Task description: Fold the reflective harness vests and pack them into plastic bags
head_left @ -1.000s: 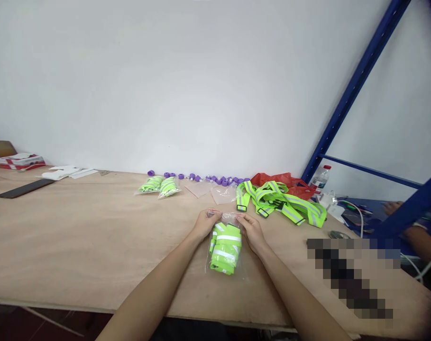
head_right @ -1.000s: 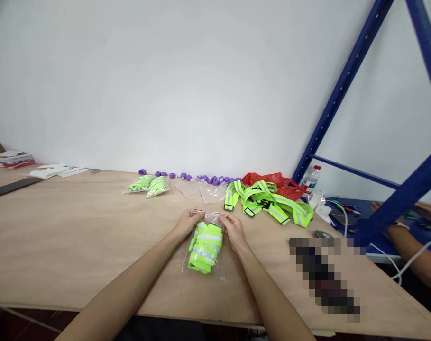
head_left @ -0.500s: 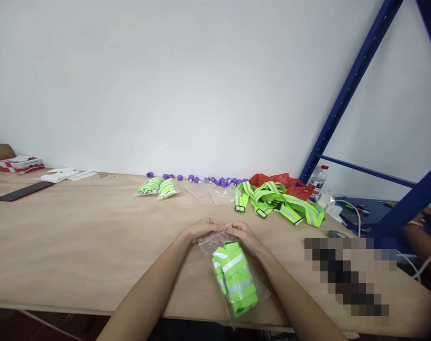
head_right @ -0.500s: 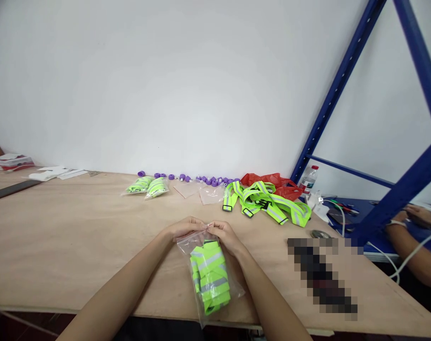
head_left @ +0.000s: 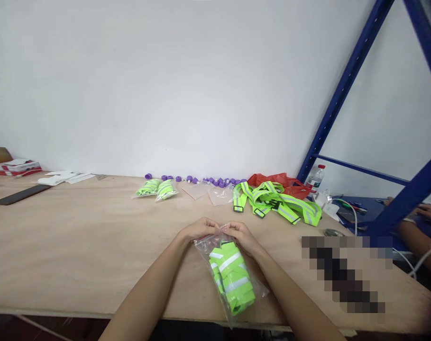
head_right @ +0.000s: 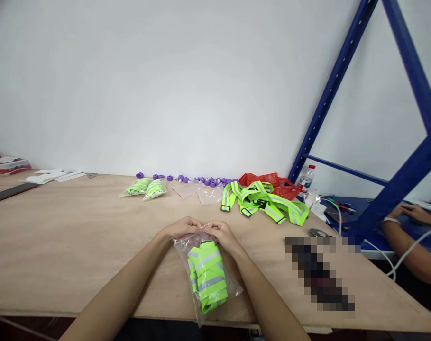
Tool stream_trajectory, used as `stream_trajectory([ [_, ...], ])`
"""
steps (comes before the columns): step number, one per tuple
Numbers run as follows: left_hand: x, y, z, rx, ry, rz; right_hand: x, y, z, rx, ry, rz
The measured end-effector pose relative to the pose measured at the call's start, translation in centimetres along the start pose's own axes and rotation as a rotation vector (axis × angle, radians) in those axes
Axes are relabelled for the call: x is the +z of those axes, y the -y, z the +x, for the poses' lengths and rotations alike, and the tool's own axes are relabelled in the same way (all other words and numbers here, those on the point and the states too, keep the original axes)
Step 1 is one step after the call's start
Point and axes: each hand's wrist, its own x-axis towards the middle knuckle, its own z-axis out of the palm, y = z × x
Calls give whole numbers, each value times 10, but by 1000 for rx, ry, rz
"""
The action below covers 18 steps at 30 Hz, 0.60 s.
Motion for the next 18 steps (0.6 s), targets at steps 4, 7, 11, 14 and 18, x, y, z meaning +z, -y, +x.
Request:
stream_trajectory([
  [4,0,2,2,70,-8,-13,0,1,0,2,13,0],
  [7,0,6,4,101,-30,20,0,4,-2,12,38,-11],
  [11,-1,7,5,80,-27,41,0,8,-5,26,82,-22],
  [14,-2,3,2,45,9,49,-1,7,-4,-1,62,-29],
  [18,-4,0,-2,15,-20,46,-2,6,-3,-26,-3,-29],
])
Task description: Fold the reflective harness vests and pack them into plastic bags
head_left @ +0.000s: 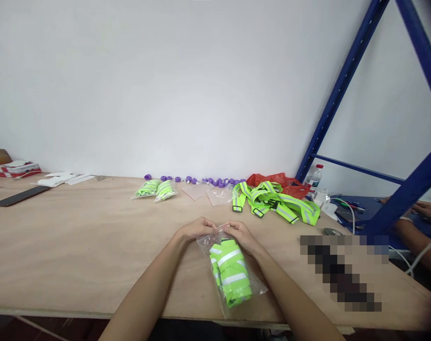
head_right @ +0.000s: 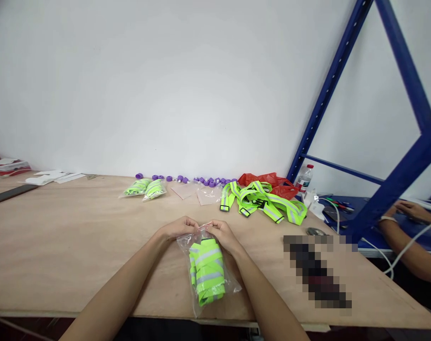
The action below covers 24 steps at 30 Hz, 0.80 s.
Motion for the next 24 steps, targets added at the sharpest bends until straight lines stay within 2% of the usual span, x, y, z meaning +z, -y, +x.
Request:
stream_trajectory([
  [6,1,1,0,69,-41,24,0,3,-2,11,5,21],
  [11,6,2,1,113,14,32,-4,-1,0,17,75,-34],
  [17,7,0,3,59,6,23,-4,-1,3,-31,47,-122],
  [24,8,-1,4,69,-23,15,0,-2,3,-14,42,-89],
])
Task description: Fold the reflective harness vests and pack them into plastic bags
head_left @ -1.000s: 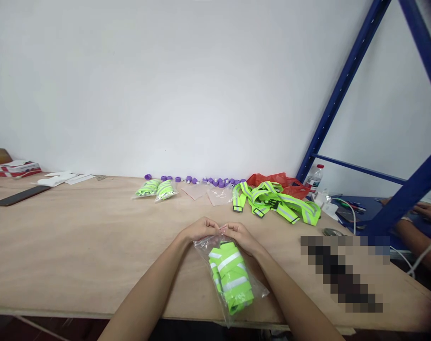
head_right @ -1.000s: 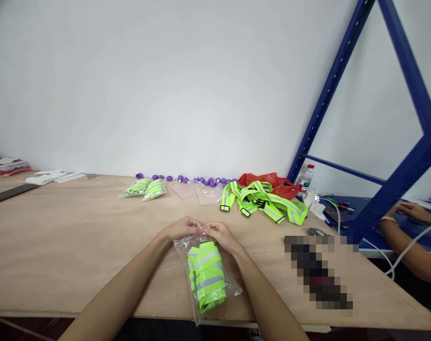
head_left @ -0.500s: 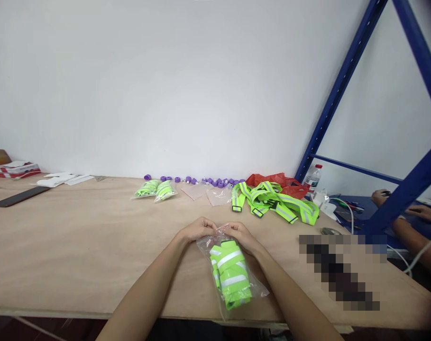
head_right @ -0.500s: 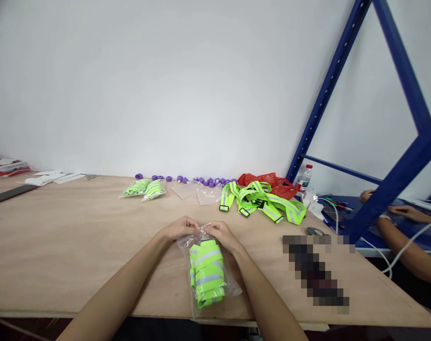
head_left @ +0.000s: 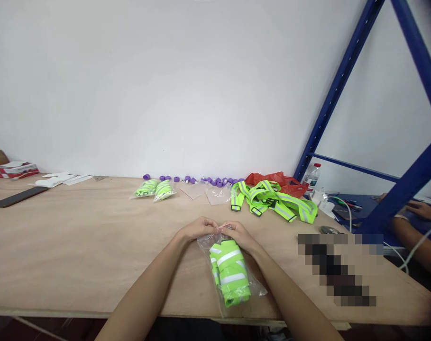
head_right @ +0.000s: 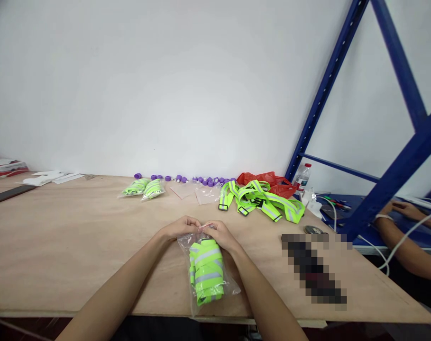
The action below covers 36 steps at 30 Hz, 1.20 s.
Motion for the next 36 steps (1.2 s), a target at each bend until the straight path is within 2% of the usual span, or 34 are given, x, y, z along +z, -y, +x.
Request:
stream_trajectory([
  [8,2,2,1,69,6,19,0,3,0,-50,9,-56],
  [17,-14,2,-3,-111,34,25,-4,-3,3,-59,-83,-23],
  [25,-15,1,-4,-99,-17,149,-5,-6,4,-30,-68,30],
  [31,-10,-1,-3,25,-114,395,-11,-10,5,-52,-104,-13],
  [36,-4,-5,-6,185,-128,477,-17,-9,2,40,20,26],
])
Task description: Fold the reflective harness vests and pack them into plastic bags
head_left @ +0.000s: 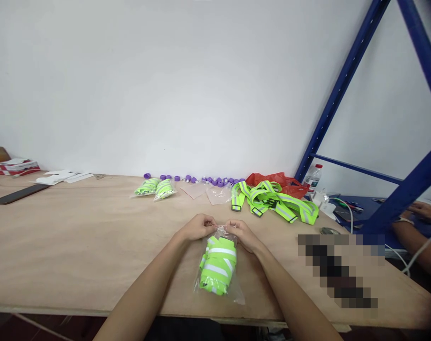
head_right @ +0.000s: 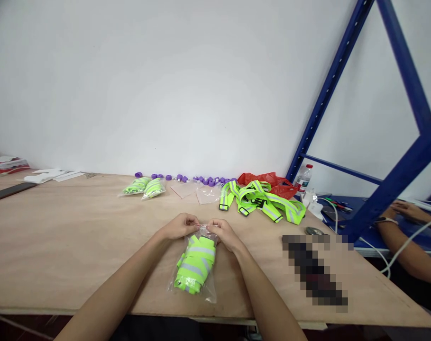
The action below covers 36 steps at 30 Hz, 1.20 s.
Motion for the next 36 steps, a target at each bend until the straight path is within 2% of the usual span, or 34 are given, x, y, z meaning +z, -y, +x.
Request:
stream_trajectory([
  [5,4,1,2,5,-2,-112,4,5,-2,-43,21,-63],
  [13,2,6,5,-205,-163,-353,3,2,2,-132,-158,-15],
  [18,2,5,4,-214,-225,-513,-3,0,4,-120,-172,15],
  [22,4,7,5,-163,-231,-468,-6,3,2,-32,-73,62],
  [25,5,9,7,-122,-241,-414,-7,4,0,-1,-47,59],
  [36,7,3,6,-180,-172,-391,-5,2,1,-81,-72,-45],
])
